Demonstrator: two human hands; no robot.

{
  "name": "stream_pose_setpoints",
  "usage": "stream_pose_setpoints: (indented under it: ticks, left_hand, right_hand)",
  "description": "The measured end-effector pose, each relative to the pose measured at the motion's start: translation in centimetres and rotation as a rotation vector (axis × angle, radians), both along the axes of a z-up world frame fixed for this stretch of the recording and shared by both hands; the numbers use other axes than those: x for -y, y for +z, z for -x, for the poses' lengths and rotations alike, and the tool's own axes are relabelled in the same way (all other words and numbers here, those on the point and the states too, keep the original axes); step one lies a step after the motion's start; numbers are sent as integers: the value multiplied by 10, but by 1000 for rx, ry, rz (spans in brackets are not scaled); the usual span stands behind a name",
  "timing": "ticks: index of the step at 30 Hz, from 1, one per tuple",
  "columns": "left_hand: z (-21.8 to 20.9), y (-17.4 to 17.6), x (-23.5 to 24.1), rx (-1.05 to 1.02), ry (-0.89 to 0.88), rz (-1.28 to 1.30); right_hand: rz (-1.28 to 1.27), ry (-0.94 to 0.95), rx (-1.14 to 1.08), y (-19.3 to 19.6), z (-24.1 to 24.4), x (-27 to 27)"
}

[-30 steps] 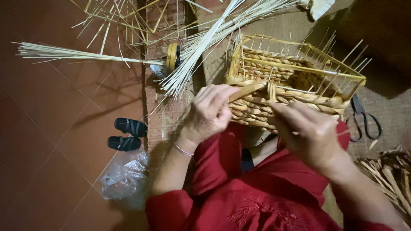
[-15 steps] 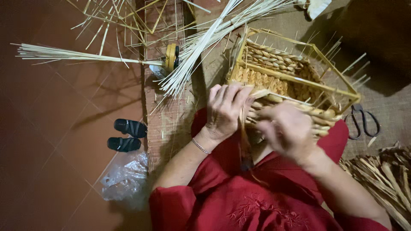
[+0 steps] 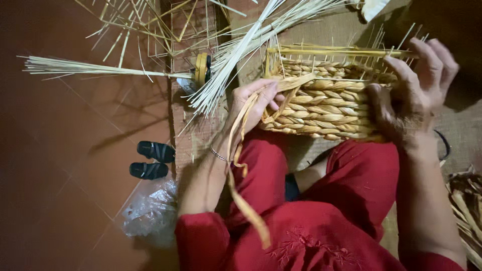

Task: The person weaves a rectangular basket using dried palm leaves, interlacing strands through a pre-existing frame. They use scissors to trim excess material and tuck ends to secure the weave.

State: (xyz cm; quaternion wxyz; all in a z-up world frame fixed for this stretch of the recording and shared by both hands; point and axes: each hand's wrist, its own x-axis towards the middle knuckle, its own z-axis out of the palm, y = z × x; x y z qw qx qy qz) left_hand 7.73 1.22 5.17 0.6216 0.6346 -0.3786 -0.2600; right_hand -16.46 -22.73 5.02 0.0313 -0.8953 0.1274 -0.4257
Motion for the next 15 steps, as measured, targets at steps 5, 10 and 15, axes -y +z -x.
stream_pose_setpoints:
  ticks: [5, 10, 15]
  left_hand:
    - [-1, 4, -3, -109, -42, -20]
    - [0, -4, -12, -124, -44, 59]
    - [-5, -4, -22, -196, -16, 97]
  right_hand:
    - [182, -57, 208, 10, -27, -46]
    - [-100, 314, 93, 30, -50, -97]
    - [-418, 318, 209, 14, -61, -84]
